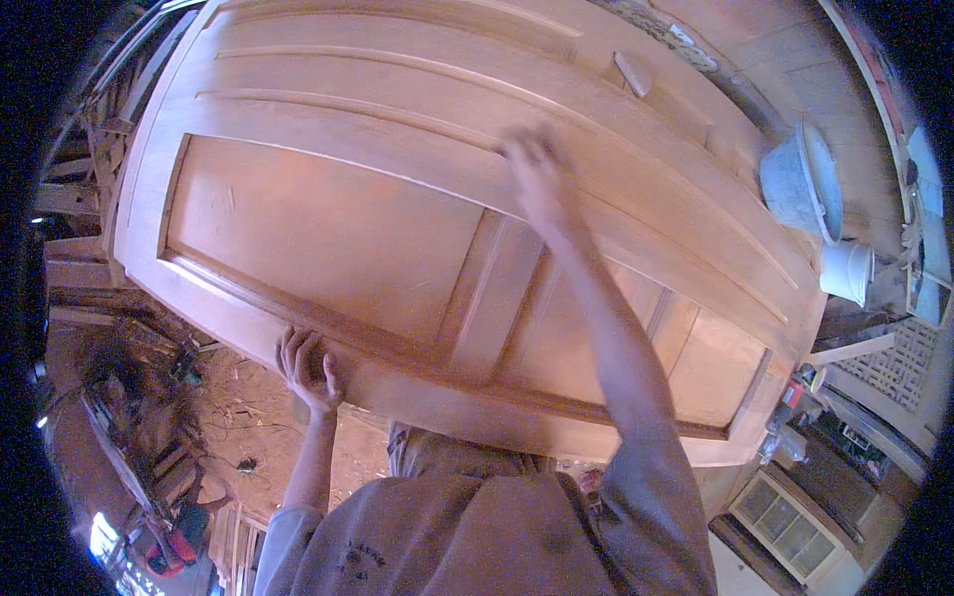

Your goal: The person sands the surface and grooves of a large wooden door using a hand-held sanding block and a rotary power sander, occasionally applying a wood filler or putty.

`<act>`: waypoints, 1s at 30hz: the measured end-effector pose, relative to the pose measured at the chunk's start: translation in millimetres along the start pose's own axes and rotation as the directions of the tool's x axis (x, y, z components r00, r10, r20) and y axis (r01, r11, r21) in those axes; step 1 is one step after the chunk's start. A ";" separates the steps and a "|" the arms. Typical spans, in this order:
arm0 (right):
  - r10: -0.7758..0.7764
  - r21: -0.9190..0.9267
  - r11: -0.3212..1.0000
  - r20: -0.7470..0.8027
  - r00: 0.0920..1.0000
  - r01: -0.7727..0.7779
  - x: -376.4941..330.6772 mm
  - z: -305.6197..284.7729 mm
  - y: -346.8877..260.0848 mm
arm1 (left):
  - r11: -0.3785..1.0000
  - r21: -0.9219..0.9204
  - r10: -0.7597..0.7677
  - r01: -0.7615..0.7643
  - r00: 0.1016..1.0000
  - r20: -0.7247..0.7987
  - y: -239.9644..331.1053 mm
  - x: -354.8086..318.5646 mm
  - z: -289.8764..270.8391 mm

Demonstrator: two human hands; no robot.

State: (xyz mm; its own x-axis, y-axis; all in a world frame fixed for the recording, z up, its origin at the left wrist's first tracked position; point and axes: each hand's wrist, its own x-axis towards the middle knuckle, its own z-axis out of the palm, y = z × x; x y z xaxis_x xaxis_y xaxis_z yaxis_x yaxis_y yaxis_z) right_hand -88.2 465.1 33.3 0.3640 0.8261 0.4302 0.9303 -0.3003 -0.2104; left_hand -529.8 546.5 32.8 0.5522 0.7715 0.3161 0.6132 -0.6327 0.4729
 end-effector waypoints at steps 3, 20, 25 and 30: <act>-0.014 0.035 0.999 0.071 0.997 0.011 50.1 26.0 -47.8 | 1.000 -0.020 0.000 0.000 1.000 0.001 -2.3 3.0 -2.0; 0.070 -0.102 0.993 0.184 0.980 -0.051 104.4 62.0 -114.5 | 0.997 -0.073 0.013 -0.006 0.996 0.090 -10.7 5.8 -14.0; 0.068 -0.074 0.996 0.192 0.979 -0.055 85.2 42.6 -100.2 | 0.975 -0.213 -0.024 0.071 0.976 0.215 -33.3 18.3 -53.5; 0.150 -0.175 0.980 0.316 0.937 -0.098 103.5 59.7 -117.8 | 0.939 -0.314 -0.138 0.140 0.990 0.030 -158.7 88.0 -94.6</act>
State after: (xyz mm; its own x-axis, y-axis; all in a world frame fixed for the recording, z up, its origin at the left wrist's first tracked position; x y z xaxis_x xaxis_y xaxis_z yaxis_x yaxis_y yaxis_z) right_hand -162.7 614.4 50.3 0.4663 0.8796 0.0937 0.8837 -0.4584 -0.0949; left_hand -632.0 721.2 63.4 0.4793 0.8489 0.2229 0.4755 -0.4647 0.7470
